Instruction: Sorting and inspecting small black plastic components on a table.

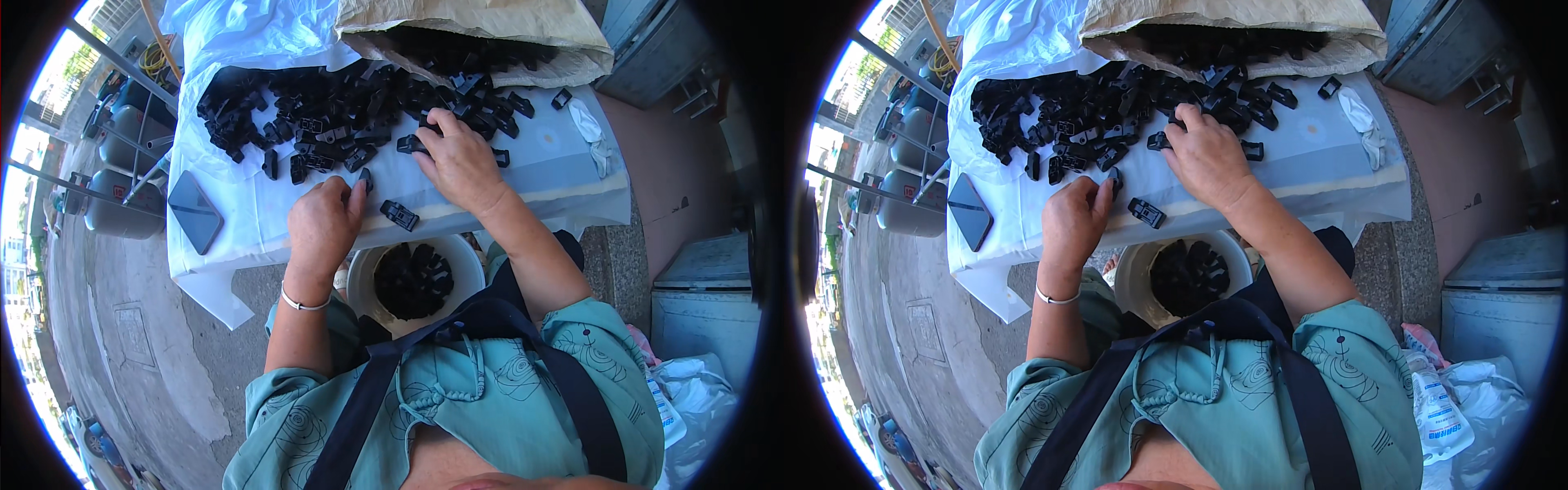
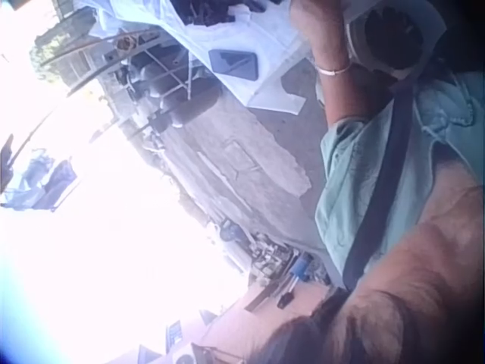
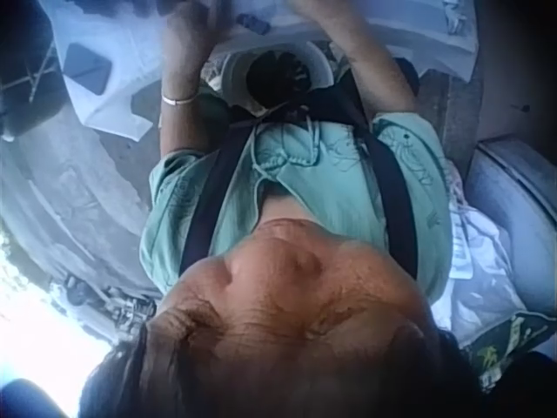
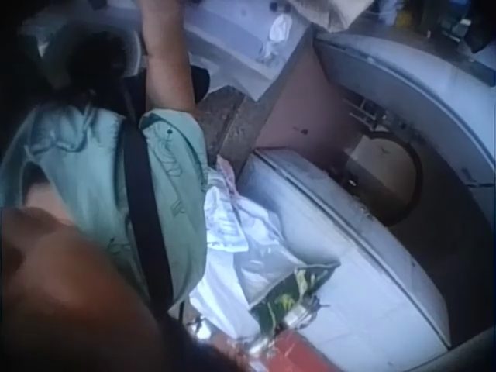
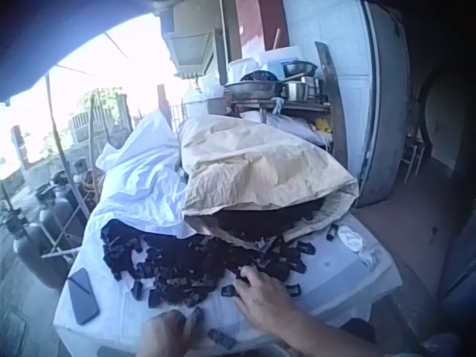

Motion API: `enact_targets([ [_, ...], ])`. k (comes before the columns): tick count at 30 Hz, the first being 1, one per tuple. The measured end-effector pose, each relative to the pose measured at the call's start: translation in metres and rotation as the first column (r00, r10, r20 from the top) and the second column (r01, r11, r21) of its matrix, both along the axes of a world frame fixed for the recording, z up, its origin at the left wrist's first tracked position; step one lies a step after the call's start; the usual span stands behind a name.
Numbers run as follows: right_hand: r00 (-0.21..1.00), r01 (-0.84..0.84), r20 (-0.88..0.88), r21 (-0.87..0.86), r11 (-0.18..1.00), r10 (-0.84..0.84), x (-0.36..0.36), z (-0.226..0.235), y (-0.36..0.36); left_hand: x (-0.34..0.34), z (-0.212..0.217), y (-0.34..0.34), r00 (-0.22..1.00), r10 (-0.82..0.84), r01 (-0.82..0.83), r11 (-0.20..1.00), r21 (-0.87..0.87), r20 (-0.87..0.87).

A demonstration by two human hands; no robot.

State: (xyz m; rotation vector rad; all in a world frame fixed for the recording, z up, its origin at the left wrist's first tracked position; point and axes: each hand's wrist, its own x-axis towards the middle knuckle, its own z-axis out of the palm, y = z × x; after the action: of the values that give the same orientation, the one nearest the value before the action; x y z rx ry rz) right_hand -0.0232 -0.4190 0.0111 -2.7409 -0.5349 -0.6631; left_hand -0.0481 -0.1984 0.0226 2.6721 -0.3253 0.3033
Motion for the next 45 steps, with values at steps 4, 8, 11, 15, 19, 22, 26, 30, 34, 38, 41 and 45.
enact_targets([
  [4,0.986,-0.163,-0.032,0.065,0.985,0.165,-0.013,-0.003,0.0,0.002,0.002,0.011,0.997,-0.071,0.074,0.99,-0.117,0.028],
  [8,0.95,-0.293,-0.087,0.078,0.953,0.299,-0.038,0.005,0.006,0.011,0.005,0.016,0.846,-0.447,0.471,0.882,-0.015,0.289],
  [11,0.912,-0.359,-0.152,0.152,0.921,0.381,-0.041,0.009,0.002,0.018,0.0,0.017,0.826,-0.477,0.503,0.864,-0.013,0.3],
  [15,0.939,-0.266,-0.14,0.289,0.92,0.316,-0.03,0.004,-0.003,0.008,-0.011,0.008,0.931,-0.336,0.361,0.9,-0.243,0.139],
  [19,0.938,-0.205,-0.182,0.398,0.894,0.296,-0.028,0.008,-0.002,0.001,-0.015,-0.005,0.951,-0.291,0.308,0.913,-0.267,0.105],
  [22,0.962,-0.211,-0.086,0.365,0.907,0.259,-0.024,-0.002,-0.002,-0.001,-0.018,-0.007,0.933,-0.313,0.347,0.915,-0.206,0.18],
  [26,0.94,-0.275,-0.074,0.416,0.867,0.334,-0.026,0.0,0.001,-0.001,-0.023,-0.002,0.916,-0.357,0.4,0.846,-0.353,0.184],
  [30,0.875,-0.436,-0.012,0.416,0.798,0.484,-0.027,-0.005,0.019,-0.001,-0.021,0.0,0.932,-0.351,0.354,0.821,-0.448,0.093],
  [34,0.871,-0.476,0.005,0.259,0.841,0.491,-0.031,-0.002,0.026,0.003,-0.02,0.003,0.919,-0.388,0.37,0.795,-0.481,0.066],
  [38,0.913,-0.408,0.056,0.122,0.905,0.404,-0.041,-0.008,0.029,0.007,-0.017,0.012,0.867,-0.467,0.494,0.765,-0.413,0.173],
  [41,0.931,-0.366,0.022,0.067,0.928,0.365,-0.044,-0.011,0.026,0.011,-0.005,0.02,0.924,-0.374,0.363,0.791,-0.493,0.08],
  [45,0.901,-0.432,0.096,0.143,0.89,0.422,-0.039,-0.004,0.019,0.025,-0.015,0.001,0.943,-0.181,0.241,0.951,-0.195,0.28],
])
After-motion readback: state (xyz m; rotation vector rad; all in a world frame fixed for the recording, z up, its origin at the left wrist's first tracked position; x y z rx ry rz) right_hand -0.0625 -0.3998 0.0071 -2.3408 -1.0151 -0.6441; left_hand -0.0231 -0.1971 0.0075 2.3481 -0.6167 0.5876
